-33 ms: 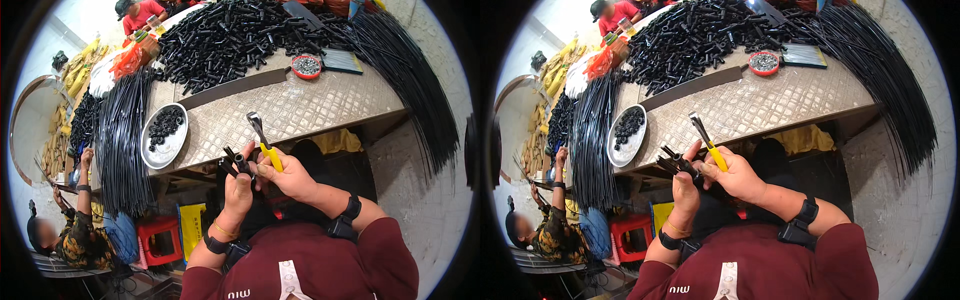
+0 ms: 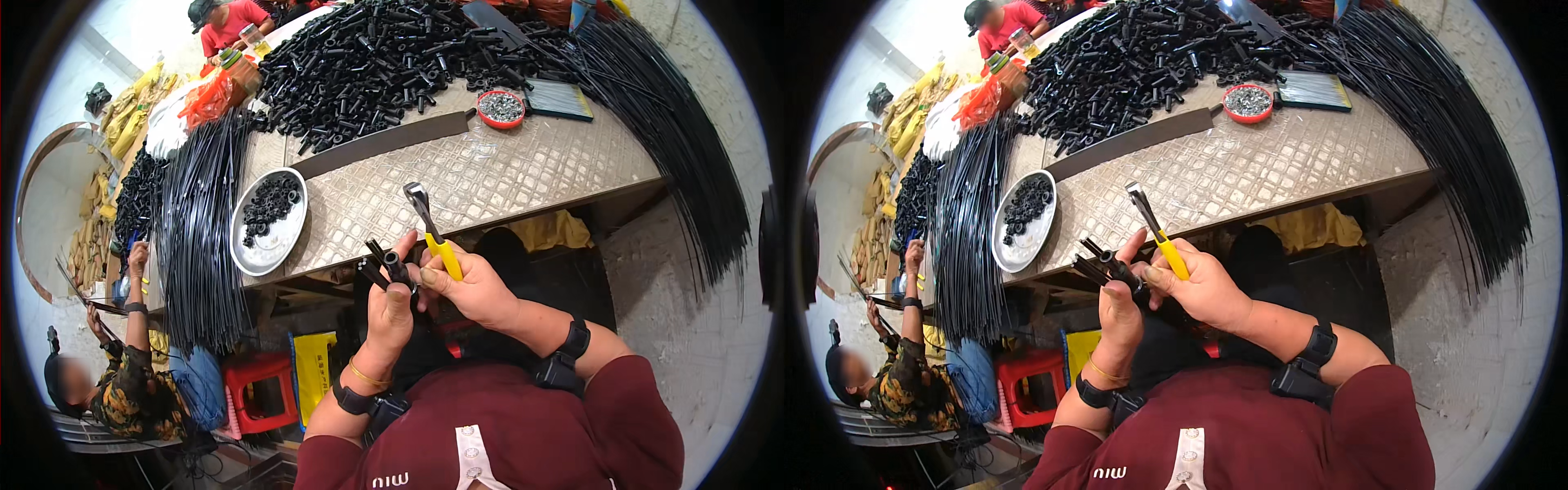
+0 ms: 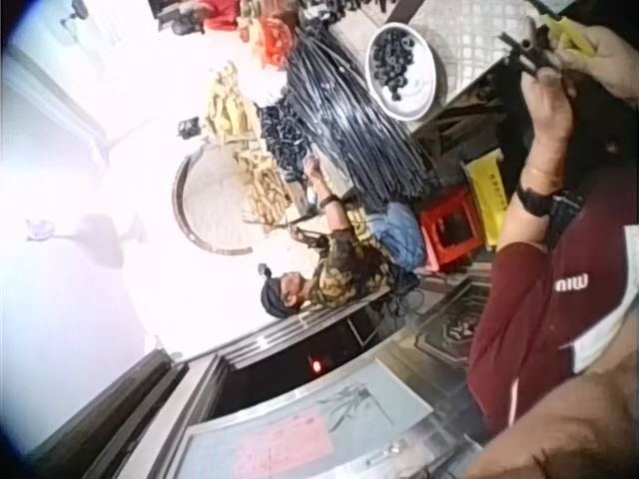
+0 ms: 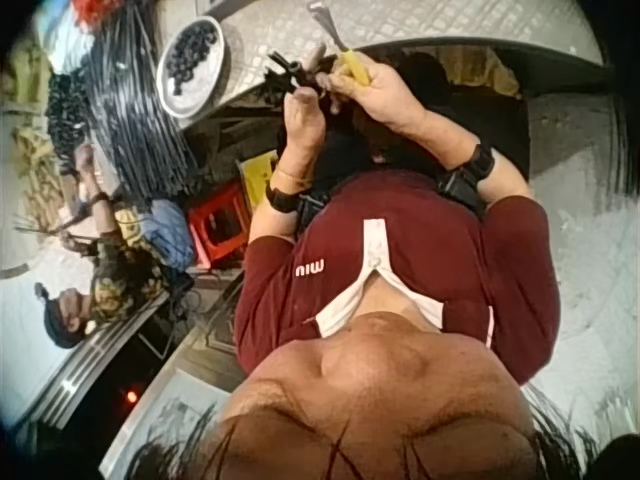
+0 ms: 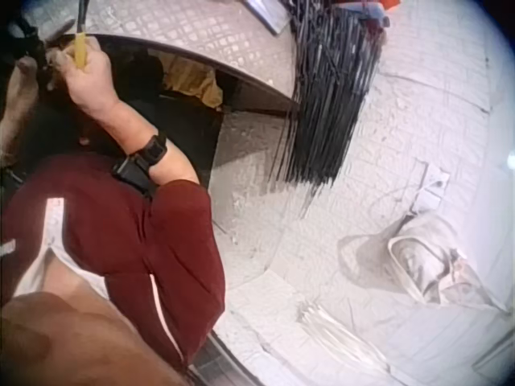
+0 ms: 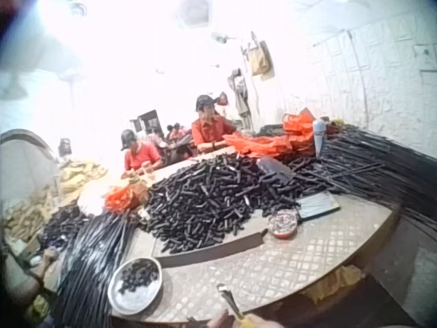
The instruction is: Assembling thin black rods into a plastic joint housing using spacers and pliers.
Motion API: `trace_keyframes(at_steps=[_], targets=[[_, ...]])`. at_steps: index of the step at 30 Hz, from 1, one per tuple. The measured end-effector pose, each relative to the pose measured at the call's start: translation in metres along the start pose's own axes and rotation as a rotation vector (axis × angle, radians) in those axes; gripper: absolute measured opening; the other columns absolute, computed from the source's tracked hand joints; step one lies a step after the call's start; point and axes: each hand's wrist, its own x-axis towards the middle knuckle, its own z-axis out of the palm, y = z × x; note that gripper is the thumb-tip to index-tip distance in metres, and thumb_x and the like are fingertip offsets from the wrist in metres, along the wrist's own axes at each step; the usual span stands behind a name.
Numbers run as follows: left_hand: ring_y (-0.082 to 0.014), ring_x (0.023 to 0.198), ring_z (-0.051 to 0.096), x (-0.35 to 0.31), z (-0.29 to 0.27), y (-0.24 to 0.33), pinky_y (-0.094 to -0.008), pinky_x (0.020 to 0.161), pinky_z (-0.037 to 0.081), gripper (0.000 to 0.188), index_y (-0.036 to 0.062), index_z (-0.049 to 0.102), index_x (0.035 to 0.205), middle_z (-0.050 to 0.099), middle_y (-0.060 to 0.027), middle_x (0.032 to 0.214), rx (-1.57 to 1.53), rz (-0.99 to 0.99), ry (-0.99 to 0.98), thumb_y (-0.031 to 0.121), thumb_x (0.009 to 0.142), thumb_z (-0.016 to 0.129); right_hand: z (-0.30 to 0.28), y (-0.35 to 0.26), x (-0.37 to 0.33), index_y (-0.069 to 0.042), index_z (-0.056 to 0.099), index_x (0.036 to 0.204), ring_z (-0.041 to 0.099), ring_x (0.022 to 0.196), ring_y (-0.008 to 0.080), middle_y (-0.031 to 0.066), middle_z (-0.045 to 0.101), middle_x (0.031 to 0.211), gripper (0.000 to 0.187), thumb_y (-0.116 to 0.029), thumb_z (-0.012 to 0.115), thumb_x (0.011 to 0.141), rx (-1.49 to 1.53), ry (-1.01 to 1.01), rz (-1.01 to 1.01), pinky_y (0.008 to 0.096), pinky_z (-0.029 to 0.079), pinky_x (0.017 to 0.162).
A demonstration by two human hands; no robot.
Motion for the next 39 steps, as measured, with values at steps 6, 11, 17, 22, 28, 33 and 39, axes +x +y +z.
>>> trace_keyframes(at_steps=[6,11,17,22,28,33,39], targets=[[-0.0053,0.056,0.042,0.001,0.004,0.003,-0.0199,0.050,0.032,0.111,-0.0092,0.032,0.136,0.049,0.0029,0.065,0.099,-0.053,0.055,0.081,0.071,0.043,-0.001,0.002,0.000,-0.001,0.054,0.088,0.059,0.070,0.0131,0.0034,0.045,0.093,0.018,-0.019,0.057,0.093,0.084,0.000,0.064,0.0265,0.050,0.063],[-0.0044,0.062,0.042,-0.001,0.000,0.000,-0.0188,0.055,0.034,0.098,-0.0073,0.032,0.137,0.045,0.0045,0.073,-0.019,-0.032,-0.010,0.068,0.079,0.052,-0.002,0.004,0.000,-0.001,0.057,0.088,0.060,0.071,0.0138,0.0039,0.043,0.097,0.021,-0.021,0.056,0.093,0.075,-0.009,0.037,0.0270,0.052,0.062],[-0.0049,0.057,0.042,0.001,0.006,0.003,-0.0192,0.051,0.032,0.111,-0.0086,0.032,0.136,0.047,0.0041,0.066,0.072,-0.060,0.054,0.080,0.070,0.046,-0.001,0.003,0.000,-0.001,0.058,0.089,0.060,0.071,0.0130,0.0034,0.042,0.098,0.020,-0.019,0.055,0.094,0.050,-0.006,0.044,0.0255,0.051,0.061],[-0.0050,0.060,0.044,0.000,0.004,0.000,-0.0192,0.051,0.033,0.106,-0.0073,0.034,0.135,0.049,0.0028,0.070,0.107,-0.038,0.062,0.077,0.073,0.047,0.002,-0.001,-0.003,-0.001,0.059,0.091,0.057,0.075,0.0124,0.0046,0.043,0.096,0.019,-0.019,0.055,0.094,-0.202,0.040,-0.061,0.0254,0.050,0.063],[-0.0044,0.064,0.045,-0.004,0.000,-0.004,-0.0194,0.055,0.037,0.093,-0.0062,0.035,0.136,0.046,0.0041,0.076,0.039,0.016,0.047,0.065,0.080,0.054,0.012,-0.006,-0.003,0.000,0.054,0.087,0.058,0.067,0.0103,0.0054,0.047,0.094,0.017,-0.015,0.058,0.092,-0.514,0.137,-0.389,0.0253,0.047,0.059],[-0.0045,0.063,0.043,-0.006,-0.004,-0.003,-0.0196,0.055,0.036,0.092,-0.0060,0.032,0.138,0.044,0.0049,0.075,0.029,-0.013,-0.014,0.064,0.082,0.054,0.010,0.002,-0.004,-0.001,0.054,0.085,0.057,0.065,0.0095,0.0049,0.047,0.092,0.018,-0.017,0.059,0.092,-0.280,0.088,-0.140,0.0245,0.047,0.059],[-0.0043,0.062,0.043,-0.007,-0.004,-0.001,-0.0193,0.055,0.035,0.095,-0.0089,0.032,0.137,0.044,0.0051,0.071,0.054,-0.017,-0.024,0.065,0.081,0.052,0.012,0.003,-0.006,-0.001,0.054,0.083,0.057,0.066,0.0100,0.0041,0.045,0.089,0.019,-0.018,0.059,0.092,-0.099,0.101,-0.033,0.0249,0.047,0.060]])
